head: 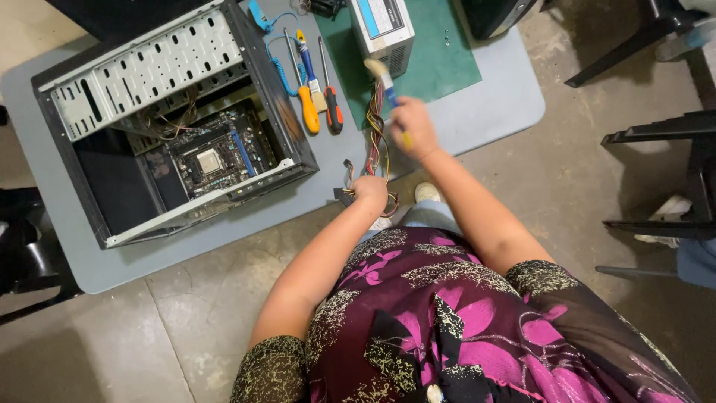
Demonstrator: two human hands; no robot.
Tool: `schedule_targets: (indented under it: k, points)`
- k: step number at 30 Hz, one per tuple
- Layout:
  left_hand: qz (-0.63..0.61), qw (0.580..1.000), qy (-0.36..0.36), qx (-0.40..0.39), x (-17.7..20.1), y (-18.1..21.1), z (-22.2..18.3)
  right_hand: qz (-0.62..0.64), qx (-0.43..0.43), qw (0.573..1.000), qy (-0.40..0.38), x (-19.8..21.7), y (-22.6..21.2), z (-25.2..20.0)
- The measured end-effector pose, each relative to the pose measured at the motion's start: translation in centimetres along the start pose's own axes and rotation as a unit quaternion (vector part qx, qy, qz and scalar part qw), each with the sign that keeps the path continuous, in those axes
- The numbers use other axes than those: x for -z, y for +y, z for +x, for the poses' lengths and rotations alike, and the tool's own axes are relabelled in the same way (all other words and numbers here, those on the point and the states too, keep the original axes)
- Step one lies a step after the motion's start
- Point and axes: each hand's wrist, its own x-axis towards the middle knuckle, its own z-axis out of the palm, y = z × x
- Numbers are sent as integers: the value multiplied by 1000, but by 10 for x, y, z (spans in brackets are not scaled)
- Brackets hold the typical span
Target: Cleaning dust from a computer power supply unit and its cables using a handheld brush at a repair station.
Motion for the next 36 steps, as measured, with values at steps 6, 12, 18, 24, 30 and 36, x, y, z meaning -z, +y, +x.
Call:
schedule_targets:
  k: [6, 12, 18, 24, 30, 36]
  points:
    - [3, 1000, -16, 20, -6, 1, 9, -1, -73, 996, 44, 33, 11, -3]
    - [-8, 999, -24, 26, 53, 10, -52, 6, -12, 998, -66, -29, 1, -12]
    - [-10, 999, -17, 26, 7, 0, -5, 17, -43, 999, -13, 22, 27, -19]
    - [-12, 1000, 4, -10, -16, -8, 14, 42, -10, 999, -28, 1, 20, -14]
    - [-127, 987, -17, -97, 77, -1, -84, 32, -9, 999, -41, 27, 54, -26]
    - [-744, 647, -143, -92, 101, 10, -63, 116, -68, 991, 5, 40, 50, -10]
